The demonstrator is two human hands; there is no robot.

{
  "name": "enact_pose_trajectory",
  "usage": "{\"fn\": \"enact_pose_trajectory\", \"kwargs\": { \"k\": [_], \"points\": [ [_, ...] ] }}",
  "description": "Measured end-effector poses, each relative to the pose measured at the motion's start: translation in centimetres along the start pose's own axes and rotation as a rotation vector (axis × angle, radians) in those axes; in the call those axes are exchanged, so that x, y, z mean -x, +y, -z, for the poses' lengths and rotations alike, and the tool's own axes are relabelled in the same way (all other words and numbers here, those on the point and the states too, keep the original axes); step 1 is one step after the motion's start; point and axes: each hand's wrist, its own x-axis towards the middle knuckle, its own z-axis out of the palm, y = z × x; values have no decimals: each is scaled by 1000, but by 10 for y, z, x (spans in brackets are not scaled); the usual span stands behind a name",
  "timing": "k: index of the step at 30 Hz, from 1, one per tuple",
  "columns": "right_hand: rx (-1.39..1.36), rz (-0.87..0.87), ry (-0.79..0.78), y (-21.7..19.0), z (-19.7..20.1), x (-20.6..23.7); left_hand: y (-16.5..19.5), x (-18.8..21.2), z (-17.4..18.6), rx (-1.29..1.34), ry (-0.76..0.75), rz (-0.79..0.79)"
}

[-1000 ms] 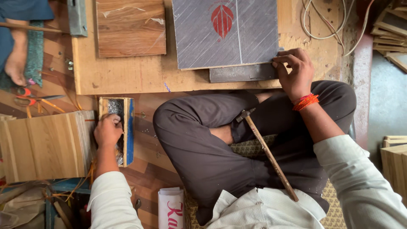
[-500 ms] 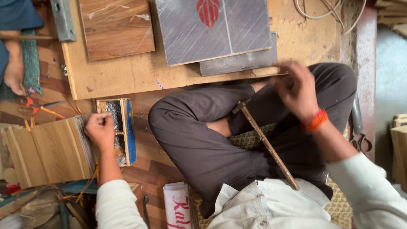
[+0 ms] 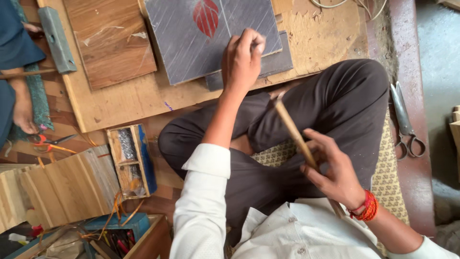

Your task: The person sits on the floor and assembles small wooden frames by hammering nails into them using a hammer. They handle various wooden boards and frames, positioning them on a work surface and securing them with nails.

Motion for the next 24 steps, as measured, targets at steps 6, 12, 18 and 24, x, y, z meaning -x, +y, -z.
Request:
{"fn": "enact_pose_trajectory", "kwargs": {
  "k": [6,12,18,24],
  "points": [
    [402,103,318,12,22,-10,-11,15,-31,-141,-25,61],
    [-124,-163,284,10,31,-35,-17,15,-36,-153,-42,87],
    [-505,-248,186,4,30,-53,-15,19,-39,-169,-37,110],
    [-567,-261,122,-4,35,-60,-18,18,-39,-175,-64,137]
  ]
}}
